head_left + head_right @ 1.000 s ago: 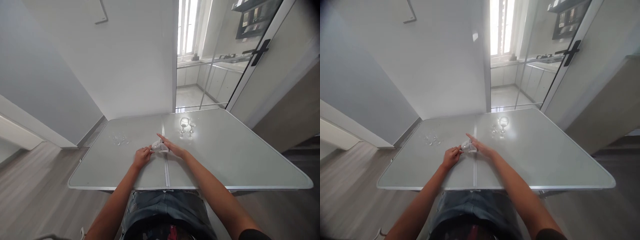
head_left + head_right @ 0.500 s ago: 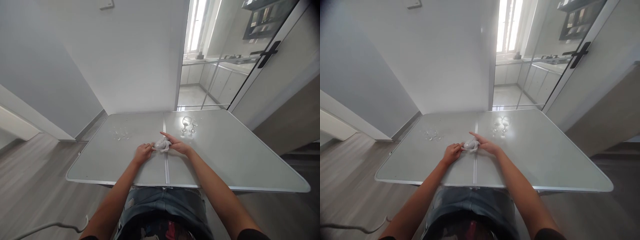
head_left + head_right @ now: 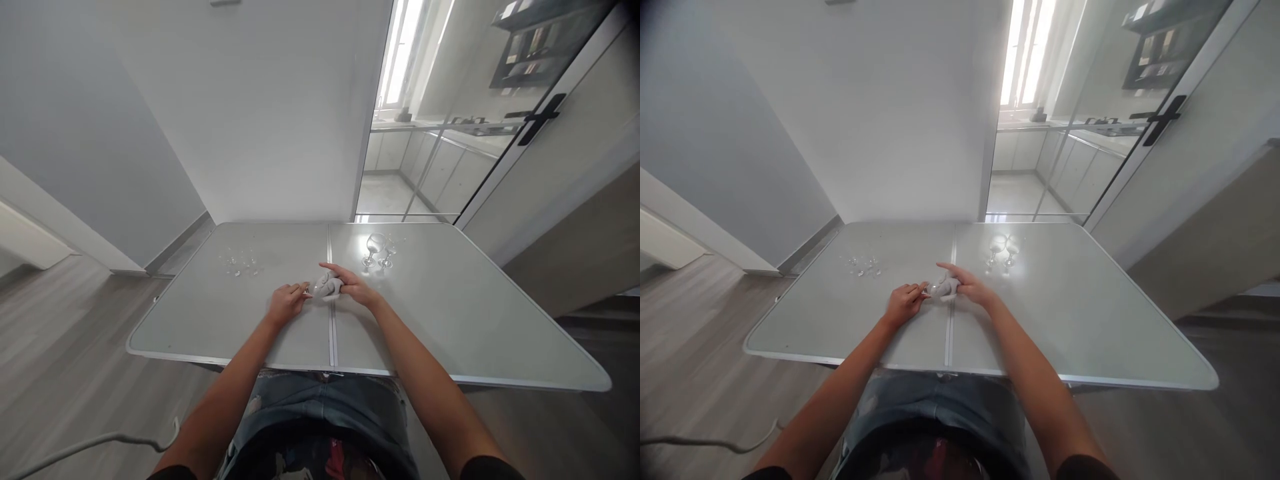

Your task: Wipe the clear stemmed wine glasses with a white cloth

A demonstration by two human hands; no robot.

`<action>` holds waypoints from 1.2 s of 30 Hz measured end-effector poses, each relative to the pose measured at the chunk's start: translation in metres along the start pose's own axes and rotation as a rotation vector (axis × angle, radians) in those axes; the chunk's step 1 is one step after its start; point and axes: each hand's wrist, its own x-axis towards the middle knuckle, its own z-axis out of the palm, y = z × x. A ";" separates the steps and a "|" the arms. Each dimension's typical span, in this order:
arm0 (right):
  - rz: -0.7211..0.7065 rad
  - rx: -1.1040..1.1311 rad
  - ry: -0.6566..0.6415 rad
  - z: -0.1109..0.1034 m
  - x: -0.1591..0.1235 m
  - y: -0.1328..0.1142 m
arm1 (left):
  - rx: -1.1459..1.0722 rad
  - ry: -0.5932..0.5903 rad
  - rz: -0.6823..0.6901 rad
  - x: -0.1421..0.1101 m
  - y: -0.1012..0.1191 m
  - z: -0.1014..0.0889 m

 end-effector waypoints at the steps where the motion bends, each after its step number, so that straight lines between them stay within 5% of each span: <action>1: -0.004 0.012 0.017 0.002 -0.001 0.001 | -0.010 -0.002 0.013 0.000 -0.001 0.001; 9: 0.047 -0.263 0.054 0.016 0.001 0.005 | 0.056 -0.009 -0.032 0.002 0.002 0.001; 18: -0.008 -0.011 0.208 0.008 -0.004 0.006 | -0.019 0.015 -0.012 0.002 -0.001 0.006; 25: 0.066 -0.354 0.067 0.020 0.001 0.012 | 0.070 0.001 0.018 0.001 0.003 0.002; 33: 0.049 0.106 0.258 0.019 0.002 0.002 | 0.031 0.044 -0.020 0.001 -0.001 0.005; 36: -0.019 0.034 0.257 0.021 0.000 0.006 | 0.007 0.082 -0.002 0.001 -0.003 0.007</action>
